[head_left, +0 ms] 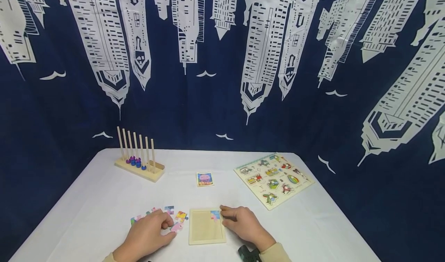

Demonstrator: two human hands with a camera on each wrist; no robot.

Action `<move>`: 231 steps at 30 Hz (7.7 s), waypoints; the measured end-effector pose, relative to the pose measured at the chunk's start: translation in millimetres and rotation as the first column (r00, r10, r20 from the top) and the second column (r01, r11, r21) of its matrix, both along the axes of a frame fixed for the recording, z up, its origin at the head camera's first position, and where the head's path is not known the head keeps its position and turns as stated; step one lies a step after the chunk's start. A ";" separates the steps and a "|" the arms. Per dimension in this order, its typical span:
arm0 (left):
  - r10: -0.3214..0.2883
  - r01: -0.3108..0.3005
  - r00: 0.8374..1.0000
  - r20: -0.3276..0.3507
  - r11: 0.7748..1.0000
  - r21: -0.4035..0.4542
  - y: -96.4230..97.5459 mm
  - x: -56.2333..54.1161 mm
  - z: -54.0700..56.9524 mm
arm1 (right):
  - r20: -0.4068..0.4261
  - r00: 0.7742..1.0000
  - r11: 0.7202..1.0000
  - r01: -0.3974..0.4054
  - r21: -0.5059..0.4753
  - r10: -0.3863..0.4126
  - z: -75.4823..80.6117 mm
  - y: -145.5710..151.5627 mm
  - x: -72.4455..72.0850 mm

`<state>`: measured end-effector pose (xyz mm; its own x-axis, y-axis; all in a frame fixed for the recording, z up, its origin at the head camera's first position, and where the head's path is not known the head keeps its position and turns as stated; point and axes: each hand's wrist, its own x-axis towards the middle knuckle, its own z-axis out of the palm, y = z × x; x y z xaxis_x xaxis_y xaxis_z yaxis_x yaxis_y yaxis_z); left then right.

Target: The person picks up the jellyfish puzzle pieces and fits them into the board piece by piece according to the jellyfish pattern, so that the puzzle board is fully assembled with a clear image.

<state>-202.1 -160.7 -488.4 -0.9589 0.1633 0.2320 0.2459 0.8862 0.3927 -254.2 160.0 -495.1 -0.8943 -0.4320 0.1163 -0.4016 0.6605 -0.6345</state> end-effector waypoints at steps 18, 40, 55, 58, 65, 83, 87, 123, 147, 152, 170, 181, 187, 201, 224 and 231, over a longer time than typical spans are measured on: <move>-0.112 0.112 0.989 -0.097 0.994 -0.002 -1.0 -2.5 -3.2 | -0.014 1.000 1.000 0.002 0.011 -0.002 1.9 -3.1 -0.3; -0.181 0.194 0.977 -0.111 0.974 0.115 3.2 -3.3 -2.3 | -0.004 1.000 1.000 0.002 0.010 -0.002 2.7 -2.1 1.7; -0.149 0.151 0.988 -0.029 0.985 0.078 48.3 -38.5 14.3 | 0.005 1.000 1.000 -0.007 0.028 0.007 5.0 -0.4 1.3; -0.151 0.152 0.988 -0.021 0.984 0.092 60.5 -45.3 14.8 | -0.002 1.000 0.999 -0.015 0.028 0.015 4.6 -1.7 0.0; -0.170 0.168 0.986 0.001 0.980 0.110 73.7 -50.3 7.0 | 0.001 1.000 1.000 -0.017 0.025 0.017 3.1 -2.7 -0.5; -0.199 0.201 0.980 -0.026 0.977 0.069 75.3 -51.0 -1.8 | -0.014 1.000 0.999 -0.020 0.032 0.020 2.3 -0.2 -1.2; -0.208 0.211 0.977 -0.043 0.975 0.077 75.0 -51.2 -2.5 | -0.010 1.000 0.999 -0.024 0.027 0.024 3.1 -0.1 -1.6; 0.337 -0.281 0.941 -0.009 0.799 0.531 -59.2 -19.5 39.6 | -0.016 1.000 1.000 -0.014 0.015 0.014 4.9 1.1 -2.9; 0.266 -0.301 0.942 0.207 0.940 0.162 -84.0 -14.8 17.7 | -0.013 1.000 1.000 -0.006 -0.012 0.006 1.7 1.1 -1.4; 0.263 -0.292 0.942 0.206 0.948 0.124 -77.6 -12.0 13.8 | -0.003 1.000 1.000 -0.018 -0.013 0.018 -0.1 2.3 -1.1; 0.262 -0.291 0.940 0.217 0.949 0.118 -80.6 -10.7 17.4 | 0.000 1.000 0.999 -0.030 -0.014 0.030 3.1 -0.9 -2.3; 0.212 -0.225 0.972 0.097 0.963 0.147 -72.0 -14.1 7.0 | -0.002 1.000 1.000 -0.022 -0.007 0.022 2.8 -2.1 -2.4; 0.155 -0.162 0.987 0.052 0.969 0.187 -61.4 -16.6 -2.1 | -0.013 0.999 1.000 -0.030 0.000 0.030 3.6 -1.7 -2.3; 0.200 -0.203 0.979 0.041 0.970 0.130 -58.5 -22.6 -2.6 | -0.012 0.999 0.999 -0.034 0.003 0.035 4.7 -2.2 -2.9; 0.263 -0.264 0.965 0.024 0.962 0.068 -61.4 -23.8 -6.9 | 0.018 0.999 0.999 -0.033 -0.020 0.034 3.2 -2.7 -1.6; 0.318 -0.320 0.947 0.045 0.946 0.054 -59.7 -31.4 -5.3 | 0.008 1.000 1.000 -0.023 -0.010 0.023 3.2 -1.3 -2.0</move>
